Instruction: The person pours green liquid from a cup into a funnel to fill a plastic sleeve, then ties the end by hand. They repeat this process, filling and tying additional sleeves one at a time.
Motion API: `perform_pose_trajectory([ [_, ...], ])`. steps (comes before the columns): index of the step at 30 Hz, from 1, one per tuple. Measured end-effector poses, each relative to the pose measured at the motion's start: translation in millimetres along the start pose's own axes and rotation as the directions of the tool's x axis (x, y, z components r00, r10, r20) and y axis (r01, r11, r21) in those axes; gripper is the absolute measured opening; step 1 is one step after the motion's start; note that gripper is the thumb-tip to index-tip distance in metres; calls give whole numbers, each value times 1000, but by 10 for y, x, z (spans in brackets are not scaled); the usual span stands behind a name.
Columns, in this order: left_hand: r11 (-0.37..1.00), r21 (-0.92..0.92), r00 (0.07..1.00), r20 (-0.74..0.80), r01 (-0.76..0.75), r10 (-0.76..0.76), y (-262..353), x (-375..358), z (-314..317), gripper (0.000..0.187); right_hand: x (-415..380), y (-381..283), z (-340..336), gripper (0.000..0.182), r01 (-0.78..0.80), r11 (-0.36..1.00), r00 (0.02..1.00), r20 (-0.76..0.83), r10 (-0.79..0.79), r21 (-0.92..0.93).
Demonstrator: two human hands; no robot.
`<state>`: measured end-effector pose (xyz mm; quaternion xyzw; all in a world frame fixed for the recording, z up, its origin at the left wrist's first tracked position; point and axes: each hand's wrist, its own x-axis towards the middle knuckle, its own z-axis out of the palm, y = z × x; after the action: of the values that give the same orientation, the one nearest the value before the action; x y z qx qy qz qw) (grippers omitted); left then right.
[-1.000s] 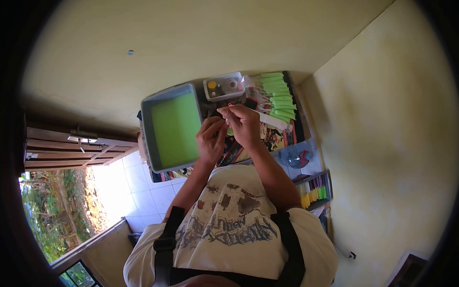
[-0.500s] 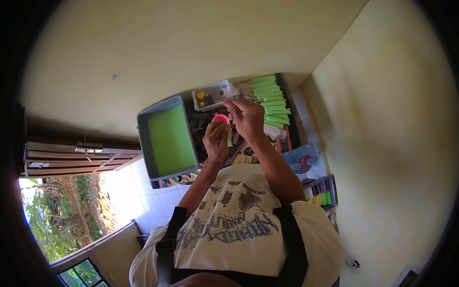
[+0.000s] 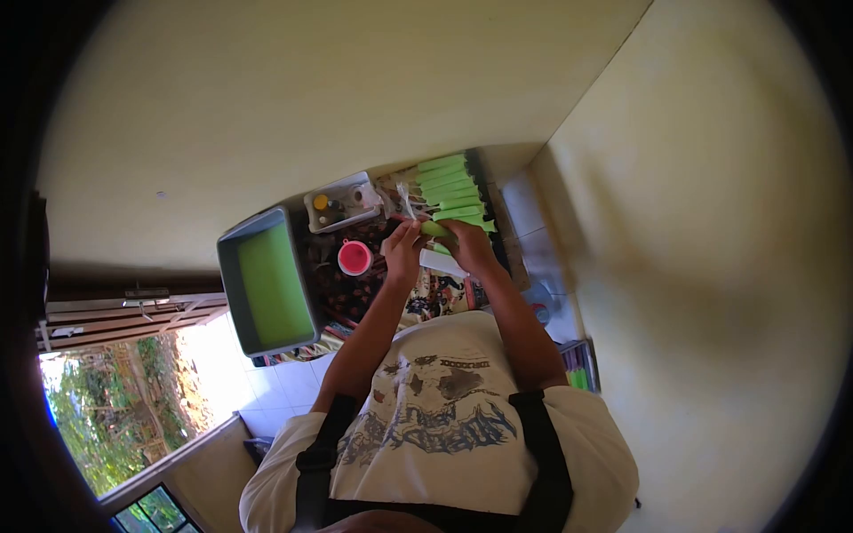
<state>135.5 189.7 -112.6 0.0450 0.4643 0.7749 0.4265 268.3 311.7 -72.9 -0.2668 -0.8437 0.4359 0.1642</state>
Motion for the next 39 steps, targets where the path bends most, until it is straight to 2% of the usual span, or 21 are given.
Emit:
perform_pose_trajectory([
  [3,996,49,995,-60,78,-75,-192,216,41,27,242,375,-61,38,45,989,999,-8,-46,-140],
  [4,989,45,986,-105,138,-133,-254,277,19,32,347,596,-11,38,129,979,990,-34,-136,-160],
  [7,944,175,949,-196,281,-246,-479,407,-161,34,575,951,70,38,213,898,977,76,-199,-384],
  [10,904,342,961,-187,258,-204,-526,312,-242,34,629,1133,234,39,212,855,976,59,-209,-474],
  [13,908,341,965,-179,242,-190,-580,266,-362,40,593,1184,311,45,160,848,986,117,-116,-505],
  [14,901,372,971,-170,224,-171,-602,258,-406,46,579,1183,326,48,154,853,988,94,-124,-498],
  [17,874,449,979,-159,187,-128,-634,246,-490,46,504,1234,361,54,138,848,990,43,-135,-512],
  [19,796,584,985,-151,161,-88,-594,225,-510,43,444,1235,359,57,125,821,991,23,-135,-556],
  [22,686,727,997,-69,36,21,-453,98,-456,35,349,1213,388,50,53,875,996,-33,-79,-482],
  [24,630,769,989,17,-105,145,-265,-79,-413,30,207,1097,398,46,61,912,989,-98,-110,-405],
  [26,572,772,945,114,-278,305,-57,-276,-384,27,67,832,414,43,85,951,980,-148,-133,-297],
  [28,497,796,914,164,-345,372,310,-509,-416,27,-130,410,471,38,111,982,975,-176,-138,-154],
  [29,458,807,897,188,-374,401,472,-629,-485,28,-234,164,542,34,149,972,961,-206,-185,-180],
  [30,510,769,892,169,-386,419,587,-726,-585,31,-331,-37,633,34,160,979,965,-189,-182,-125],
  [33,352,808,787,209,-473,580,1039,-1063,-904,31,-502,-618,861,36,261,965,952,-164,-261,-18],
  [34,465,796,848,110,-388,518,1083,-1124,-1098,29,-515,-784,928,36,283,959,949,-144,-281,-11],
  [37,381,812,782,141,-442,608,1293,-1306,-1456,28,-520,-945,1213,36,259,964,953,-147,-264,-58],
  [39,434,801,817,114,-413,566,1382,-1351,-1560,27,-420,-854,1449,37,191,977,962,-178,-206,-97],
])
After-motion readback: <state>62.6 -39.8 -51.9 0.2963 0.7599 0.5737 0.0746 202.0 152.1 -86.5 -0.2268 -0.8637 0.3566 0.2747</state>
